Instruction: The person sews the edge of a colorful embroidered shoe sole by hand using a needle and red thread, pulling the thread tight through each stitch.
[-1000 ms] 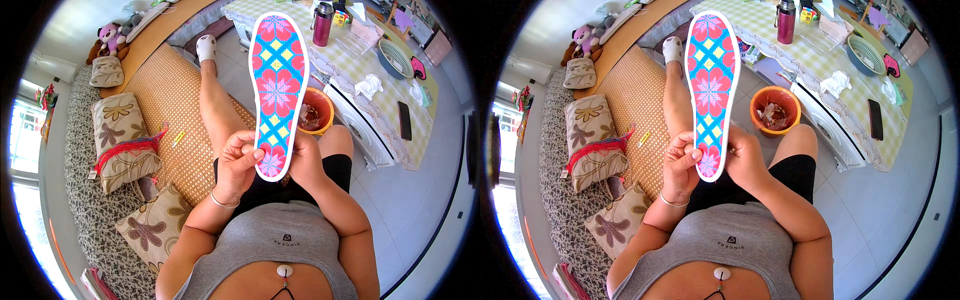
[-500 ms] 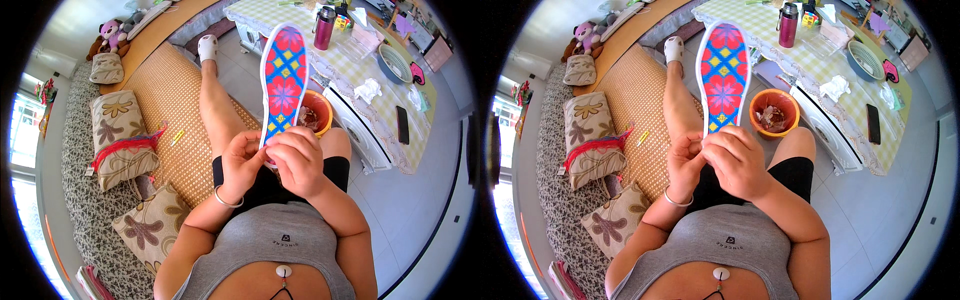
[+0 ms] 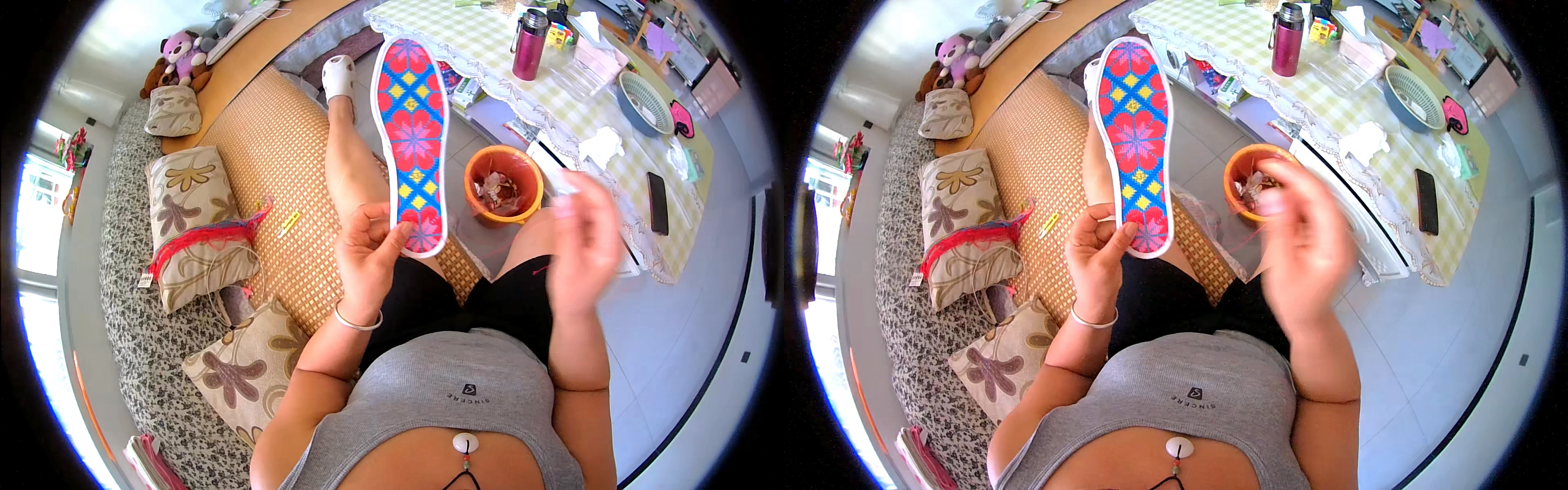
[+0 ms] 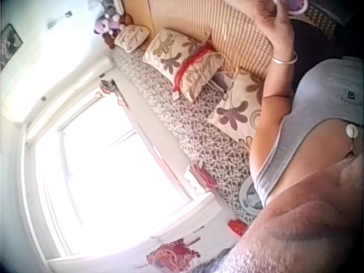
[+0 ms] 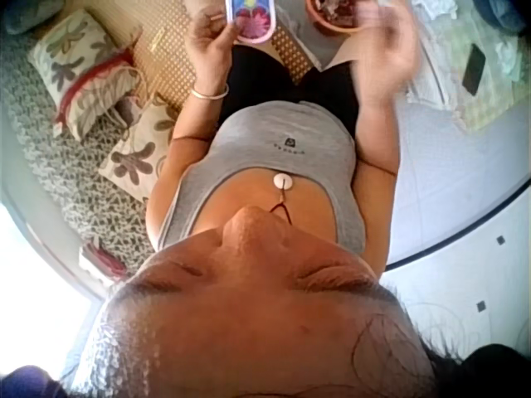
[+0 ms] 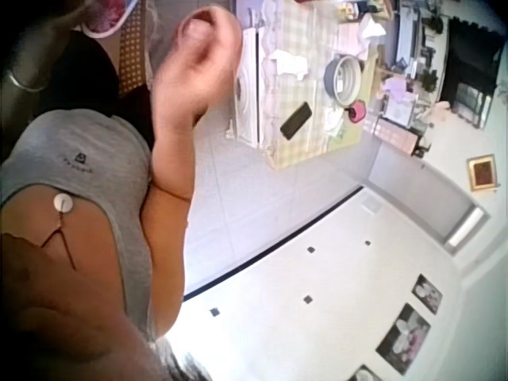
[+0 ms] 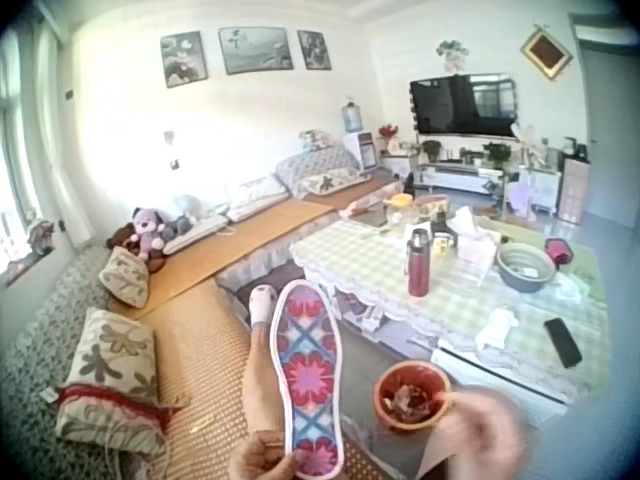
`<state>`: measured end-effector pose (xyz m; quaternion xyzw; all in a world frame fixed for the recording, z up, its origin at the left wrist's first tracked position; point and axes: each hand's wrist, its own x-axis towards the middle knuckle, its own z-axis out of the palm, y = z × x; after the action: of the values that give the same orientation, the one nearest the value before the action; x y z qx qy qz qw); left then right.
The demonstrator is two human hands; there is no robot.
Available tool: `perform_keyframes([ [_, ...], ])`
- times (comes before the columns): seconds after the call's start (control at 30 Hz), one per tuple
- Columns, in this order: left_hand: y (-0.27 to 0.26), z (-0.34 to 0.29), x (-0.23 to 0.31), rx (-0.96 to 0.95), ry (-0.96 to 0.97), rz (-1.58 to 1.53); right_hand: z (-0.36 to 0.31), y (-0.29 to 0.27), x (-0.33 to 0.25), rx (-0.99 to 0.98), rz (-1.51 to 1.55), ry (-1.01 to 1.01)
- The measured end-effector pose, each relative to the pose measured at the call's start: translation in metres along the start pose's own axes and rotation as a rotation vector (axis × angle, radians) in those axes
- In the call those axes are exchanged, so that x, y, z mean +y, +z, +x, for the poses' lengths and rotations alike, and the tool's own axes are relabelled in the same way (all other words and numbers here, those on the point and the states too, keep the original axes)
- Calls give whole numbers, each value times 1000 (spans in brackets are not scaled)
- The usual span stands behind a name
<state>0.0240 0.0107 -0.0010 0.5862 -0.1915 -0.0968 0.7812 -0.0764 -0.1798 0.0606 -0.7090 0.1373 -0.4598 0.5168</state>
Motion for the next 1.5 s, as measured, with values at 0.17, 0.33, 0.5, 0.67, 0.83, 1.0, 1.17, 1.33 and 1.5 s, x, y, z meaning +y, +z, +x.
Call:
perform_keyframes([
  [0.17,18,-4,12,-46,-34,-46,-24,33,19,-410,-258,-473],
  [0.33,18,-7,12,-80,-10,-56,-26,40,21,-418,-369,-550],
  [0.5,22,-8,12,-73,17,-34,-26,41,21,-440,-370,-545],
  [0.67,23,-9,10,-79,21,0,-26,41,23,-444,-390,-546],
  [0.83,23,-10,6,-47,75,129,-27,42,21,-455,-434,-559],
  [1.0,25,-13,4,-12,325,522,-32,46,21,-480,-457,-564],
  [1.17,26,-7,1,28,552,777,-34,49,22,-520,-373,-432],
  [1.33,26,-9,4,-5,617,917,-37,49,21,-514,-240,-316],
  [1.5,26,-11,-4,-13,640,874,-43,54,32,-525,-230,-251],
])
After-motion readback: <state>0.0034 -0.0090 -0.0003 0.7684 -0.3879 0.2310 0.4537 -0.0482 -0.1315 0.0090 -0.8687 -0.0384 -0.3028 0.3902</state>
